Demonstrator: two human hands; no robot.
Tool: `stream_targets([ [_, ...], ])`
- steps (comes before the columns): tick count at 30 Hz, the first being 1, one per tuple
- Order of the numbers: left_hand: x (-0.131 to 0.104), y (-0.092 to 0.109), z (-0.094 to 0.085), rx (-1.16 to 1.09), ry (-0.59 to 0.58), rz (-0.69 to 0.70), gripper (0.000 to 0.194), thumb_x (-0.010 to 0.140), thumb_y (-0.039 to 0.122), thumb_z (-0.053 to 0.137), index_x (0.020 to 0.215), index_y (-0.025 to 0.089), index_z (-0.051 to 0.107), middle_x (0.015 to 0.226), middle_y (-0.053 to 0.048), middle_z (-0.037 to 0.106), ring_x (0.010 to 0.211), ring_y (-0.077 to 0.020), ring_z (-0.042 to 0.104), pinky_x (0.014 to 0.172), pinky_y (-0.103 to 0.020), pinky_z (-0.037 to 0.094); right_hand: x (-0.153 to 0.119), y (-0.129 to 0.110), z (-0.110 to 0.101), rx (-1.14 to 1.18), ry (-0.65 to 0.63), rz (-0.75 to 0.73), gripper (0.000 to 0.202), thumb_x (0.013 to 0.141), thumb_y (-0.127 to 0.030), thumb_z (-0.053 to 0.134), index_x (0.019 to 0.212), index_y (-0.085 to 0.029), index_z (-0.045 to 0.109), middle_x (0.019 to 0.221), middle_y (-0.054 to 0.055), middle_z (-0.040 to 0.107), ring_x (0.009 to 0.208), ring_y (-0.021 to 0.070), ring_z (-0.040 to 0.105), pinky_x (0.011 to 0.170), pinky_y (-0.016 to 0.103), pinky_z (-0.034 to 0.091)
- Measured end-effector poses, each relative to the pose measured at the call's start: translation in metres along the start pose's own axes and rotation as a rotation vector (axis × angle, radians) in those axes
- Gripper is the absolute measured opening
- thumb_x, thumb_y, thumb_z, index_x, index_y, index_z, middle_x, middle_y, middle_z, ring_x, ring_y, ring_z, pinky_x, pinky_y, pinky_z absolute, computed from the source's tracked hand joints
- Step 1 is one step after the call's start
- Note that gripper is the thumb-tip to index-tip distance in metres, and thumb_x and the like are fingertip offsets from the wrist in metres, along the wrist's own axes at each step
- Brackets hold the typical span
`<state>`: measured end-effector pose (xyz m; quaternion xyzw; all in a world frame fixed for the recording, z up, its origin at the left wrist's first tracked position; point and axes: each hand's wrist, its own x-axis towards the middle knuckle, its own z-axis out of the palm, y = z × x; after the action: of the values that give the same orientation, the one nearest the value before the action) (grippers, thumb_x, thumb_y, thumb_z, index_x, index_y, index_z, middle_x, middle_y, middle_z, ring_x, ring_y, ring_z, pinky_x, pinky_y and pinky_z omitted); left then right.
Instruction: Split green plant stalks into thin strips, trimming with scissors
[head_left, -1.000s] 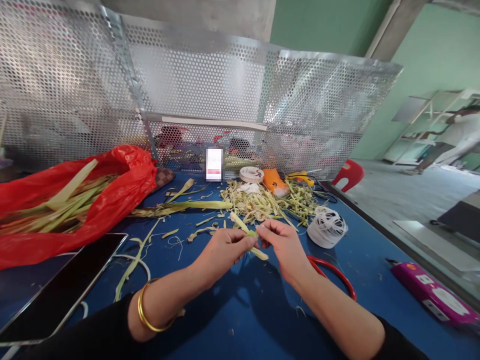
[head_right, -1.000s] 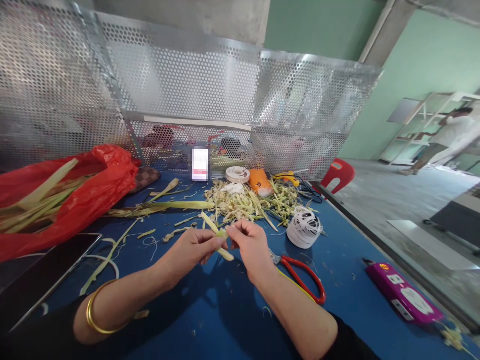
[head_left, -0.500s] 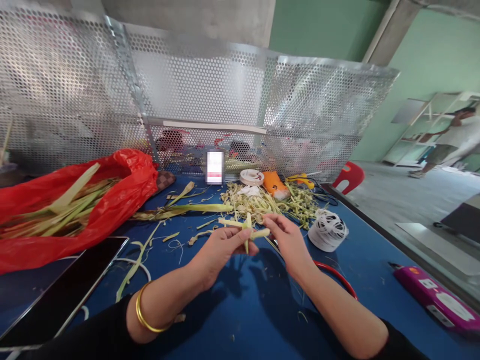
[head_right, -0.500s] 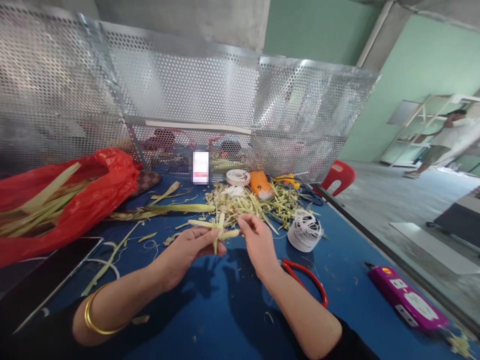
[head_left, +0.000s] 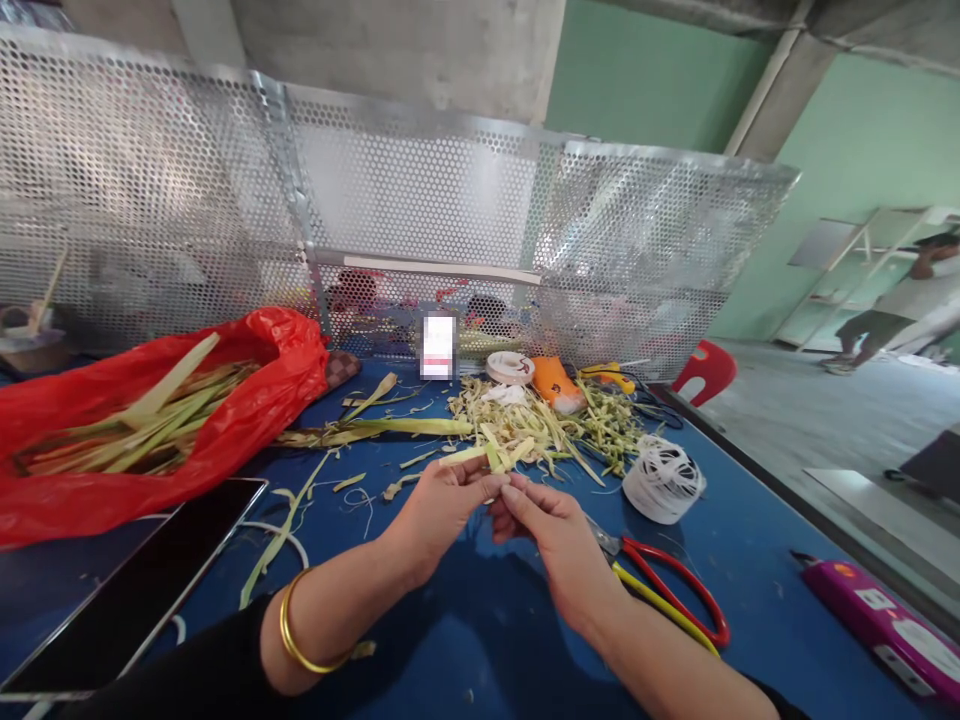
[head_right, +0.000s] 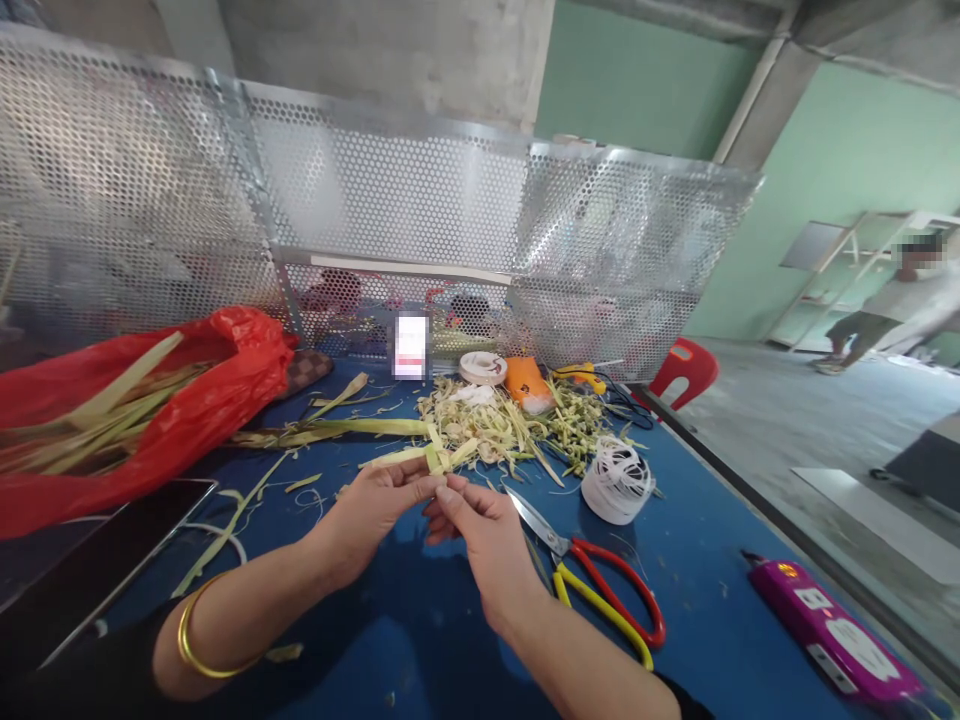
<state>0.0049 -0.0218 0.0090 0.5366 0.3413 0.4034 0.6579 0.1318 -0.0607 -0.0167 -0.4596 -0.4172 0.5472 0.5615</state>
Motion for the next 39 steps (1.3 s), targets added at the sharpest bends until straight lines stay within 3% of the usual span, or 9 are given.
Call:
stream_targets([
  [6,0.001,0.003,-0.003,-0.158,0.161,-0.072,0.025,0.066,0.029,0.076,0.083,0.014,0.066,0.075,-0.005,0.071,0.074,-0.0151,0.062,0.071,-0.025,0.047,-0.008,-0.002,0.004,-0.115,-0.058,-0.086,0.035,0.08,-0.04,0.06,0.056,-0.014,0.062,0.056,0.001,0.057,0.055,0.0121,0.051,0.058,0.025,0.042],
  [12,0.001,0.001,-0.002,-0.208,0.081,-0.083,0.025,0.066,0.029,0.076,0.079,0.013,0.061,0.074,-0.006,0.071,0.062,-0.0132,0.06,0.063,-0.026,0.048,-0.008,0.001,0.001,-0.283,-0.069,-0.198,0.029,0.087,-0.038,0.05,0.07,-0.016,0.059,0.068,0.001,0.057,0.063,0.0139,0.053,0.06,0.025,0.043],
  [17,0.0,0.0,0.002,-0.242,0.219,-0.16,0.035,0.061,0.022,0.078,0.088,0.013,0.059,0.07,-0.007,0.071,0.065,-0.0155,0.063,0.063,-0.025,0.048,-0.012,0.002,0.002,-0.649,-0.089,-0.396,0.029,0.09,-0.027,0.046,0.063,-0.018,0.05,0.067,0.001,0.052,0.064,0.013,0.049,0.058,0.023,0.039],
  [20,0.001,0.003,0.0,-0.252,0.208,-0.167,0.032,0.062,0.022,0.077,0.088,0.012,0.061,0.068,-0.005,0.069,0.065,-0.014,0.062,0.065,-0.024,0.048,-0.015,-0.002,-0.001,-0.896,-0.086,-0.552,0.024,0.091,-0.024,0.045,0.068,-0.019,0.051,0.072,0.001,0.054,0.066,0.0137,0.051,0.06,0.024,0.038],
  [24,0.003,0.008,-0.007,-0.232,0.131,-0.158,0.025,0.064,0.023,0.076,0.084,0.012,0.066,0.065,-0.002,0.063,0.061,-0.0107,0.058,0.067,-0.023,0.048,-0.009,-0.014,-0.016,-1.022,0.147,-0.726,0.013,0.091,-0.029,0.048,0.092,-0.02,0.056,0.086,0.005,0.056,0.068,0.0149,0.054,0.064,0.026,0.042],
  [26,0.004,0.008,-0.01,-0.212,0.082,-0.163,0.02,0.065,0.022,0.075,0.081,0.013,0.068,0.065,0.0,0.061,0.059,-0.0102,0.056,0.066,-0.025,0.048,-0.002,-0.02,-0.023,-0.993,0.217,-0.717,0.018,0.09,-0.032,0.049,0.102,-0.019,0.054,0.097,0.008,0.057,0.069,0.0148,0.056,0.065,0.027,0.043],
  [30,0.004,0.002,-0.01,-0.208,0.029,-0.181,0.015,0.068,0.023,0.072,0.081,0.016,0.071,0.061,0.002,0.056,0.058,-0.0099,0.05,0.065,-0.026,0.048,0.005,-0.022,-0.025,-0.955,0.007,-0.554,0.02,0.092,-0.03,0.046,0.078,-0.021,0.057,0.073,0.002,0.06,0.065,0.0157,0.055,0.062,0.025,0.04],
  [33,0.003,-0.001,-0.009,-0.161,-0.009,-0.193,0.02,0.067,0.027,0.073,0.083,0.017,0.071,0.068,0.001,0.06,0.059,-0.0091,0.049,0.066,-0.026,0.047,0.003,-0.016,-0.02,-0.868,-0.028,-0.449,0.02,0.091,-0.029,0.046,0.074,-0.022,0.054,0.064,0.0,0.059,0.06,0.0155,0.054,0.059,0.025,0.037],
  [39,0.004,-0.006,-0.008,0.102,0.071,-0.172,0.028,0.066,0.038,0.074,0.076,0.014,0.067,0.07,-0.001,0.065,0.059,-0.0111,0.056,0.064,-0.026,0.047,-0.002,-0.007,-0.014,-0.78,-0.05,-0.293,0.018,0.092,-0.03,0.042,0.078,-0.023,0.05,0.058,-0.002,0.059,0.053,0.0152,0.054,0.055,0.025,0.034],
])
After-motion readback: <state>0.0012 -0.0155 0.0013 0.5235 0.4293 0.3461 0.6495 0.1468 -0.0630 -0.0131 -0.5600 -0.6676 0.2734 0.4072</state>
